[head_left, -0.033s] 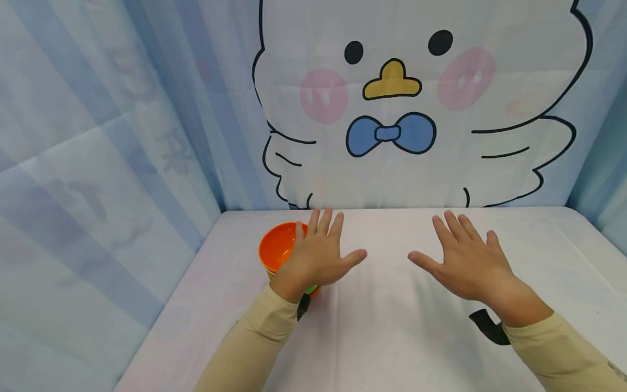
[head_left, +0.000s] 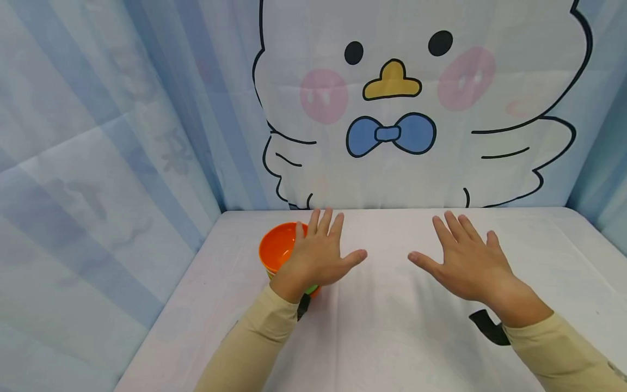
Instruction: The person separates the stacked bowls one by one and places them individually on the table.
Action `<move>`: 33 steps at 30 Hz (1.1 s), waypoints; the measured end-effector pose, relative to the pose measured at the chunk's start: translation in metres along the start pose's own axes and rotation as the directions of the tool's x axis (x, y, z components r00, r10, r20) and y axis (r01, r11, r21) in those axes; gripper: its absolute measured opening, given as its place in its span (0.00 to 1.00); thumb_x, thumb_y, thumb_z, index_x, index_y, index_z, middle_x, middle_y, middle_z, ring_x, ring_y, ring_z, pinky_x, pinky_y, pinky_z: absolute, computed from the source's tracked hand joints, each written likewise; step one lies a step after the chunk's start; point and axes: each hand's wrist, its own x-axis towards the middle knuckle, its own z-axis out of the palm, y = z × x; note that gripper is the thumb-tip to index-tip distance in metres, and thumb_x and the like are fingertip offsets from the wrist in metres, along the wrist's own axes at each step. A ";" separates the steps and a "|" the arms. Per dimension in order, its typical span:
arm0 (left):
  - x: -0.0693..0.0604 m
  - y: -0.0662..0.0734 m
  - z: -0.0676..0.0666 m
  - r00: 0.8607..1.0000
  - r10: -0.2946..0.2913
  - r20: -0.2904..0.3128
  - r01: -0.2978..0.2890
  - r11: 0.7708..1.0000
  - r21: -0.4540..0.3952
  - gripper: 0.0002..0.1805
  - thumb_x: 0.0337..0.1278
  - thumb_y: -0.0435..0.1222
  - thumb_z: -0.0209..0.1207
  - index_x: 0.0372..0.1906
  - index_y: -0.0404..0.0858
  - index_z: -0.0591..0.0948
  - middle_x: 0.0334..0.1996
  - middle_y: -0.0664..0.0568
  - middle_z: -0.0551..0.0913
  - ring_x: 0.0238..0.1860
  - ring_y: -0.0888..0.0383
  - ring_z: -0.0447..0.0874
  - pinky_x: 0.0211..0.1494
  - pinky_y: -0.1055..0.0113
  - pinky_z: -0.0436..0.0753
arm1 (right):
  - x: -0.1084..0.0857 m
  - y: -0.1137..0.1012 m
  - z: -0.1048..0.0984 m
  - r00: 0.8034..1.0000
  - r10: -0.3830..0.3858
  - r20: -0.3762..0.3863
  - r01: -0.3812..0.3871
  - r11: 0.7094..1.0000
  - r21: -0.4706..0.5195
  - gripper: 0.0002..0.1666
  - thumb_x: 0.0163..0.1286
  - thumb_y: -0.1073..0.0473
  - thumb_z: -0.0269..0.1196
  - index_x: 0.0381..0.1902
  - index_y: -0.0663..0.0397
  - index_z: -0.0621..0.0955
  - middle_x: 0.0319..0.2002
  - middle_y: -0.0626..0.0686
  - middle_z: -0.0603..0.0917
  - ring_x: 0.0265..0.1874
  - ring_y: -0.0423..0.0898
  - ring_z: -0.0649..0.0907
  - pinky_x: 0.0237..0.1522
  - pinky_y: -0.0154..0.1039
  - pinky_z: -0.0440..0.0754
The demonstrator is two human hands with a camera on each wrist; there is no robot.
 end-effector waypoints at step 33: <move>-0.035 -0.089 -0.012 0.951 0.022 -0.309 -0.178 0.855 -0.487 0.57 0.51 0.49 0.71 0.80 0.45 0.50 0.77 0.47 0.52 0.73 0.45 0.54 0.67 0.36 0.66 | 0.019 -0.048 0.015 0.961 -0.248 -0.119 0.275 0.882 0.382 0.58 0.62 0.34 0.67 0.77 0.61 0.59 0.74 0.62 0.63 0.72 0.63 0.62 0.68 0.66 0.61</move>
